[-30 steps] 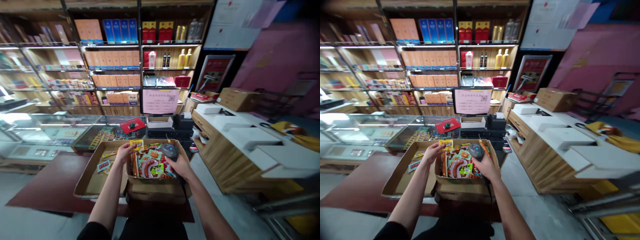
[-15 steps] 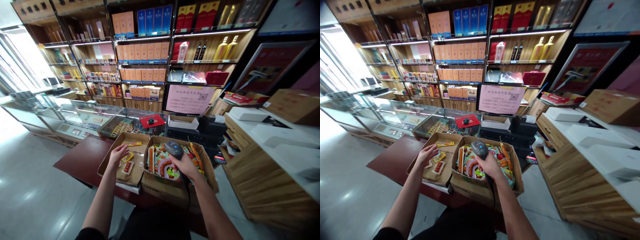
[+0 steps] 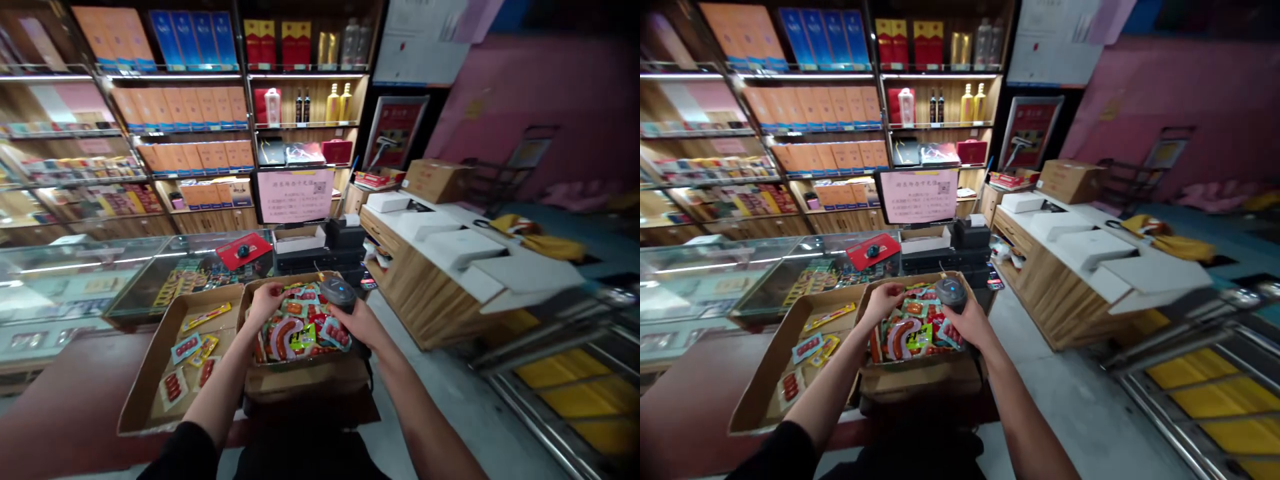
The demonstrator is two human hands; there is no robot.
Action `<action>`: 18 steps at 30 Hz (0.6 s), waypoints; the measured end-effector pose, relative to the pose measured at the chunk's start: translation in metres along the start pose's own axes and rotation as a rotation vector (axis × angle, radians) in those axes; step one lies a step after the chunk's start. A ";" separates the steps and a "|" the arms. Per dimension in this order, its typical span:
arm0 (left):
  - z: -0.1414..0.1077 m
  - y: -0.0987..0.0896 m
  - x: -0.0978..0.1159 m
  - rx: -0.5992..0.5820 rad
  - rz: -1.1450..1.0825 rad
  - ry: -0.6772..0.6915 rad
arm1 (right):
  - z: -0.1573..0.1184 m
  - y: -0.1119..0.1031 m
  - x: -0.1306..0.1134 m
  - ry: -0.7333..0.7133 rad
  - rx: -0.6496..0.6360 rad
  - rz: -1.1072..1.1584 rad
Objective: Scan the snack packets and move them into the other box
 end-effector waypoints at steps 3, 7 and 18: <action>0.012 0.034 0.029 -0.073 0.315 0.183 | -0.007 -0.014 0.005 0.067 0.020 0.015; 0.022 0.072 0.033 -0.232 0.564 0.255 | -0.017 -0.024 0.015 0.137 0.022 0.049; 0.050 0.066 0.003 -0.181 0.431 0.116 | -0.034 -0.025 0.041 0.221 0.014 0.095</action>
Point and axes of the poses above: each hand's wrist, its own z-axis towards the middle knuckle, its own y-axis out of the palm, x = y × z, the point moved 10 cm from there along z, towards the middle knuckle, and after that the axes turned 2 degrees about -y, right-handed, at the moved point
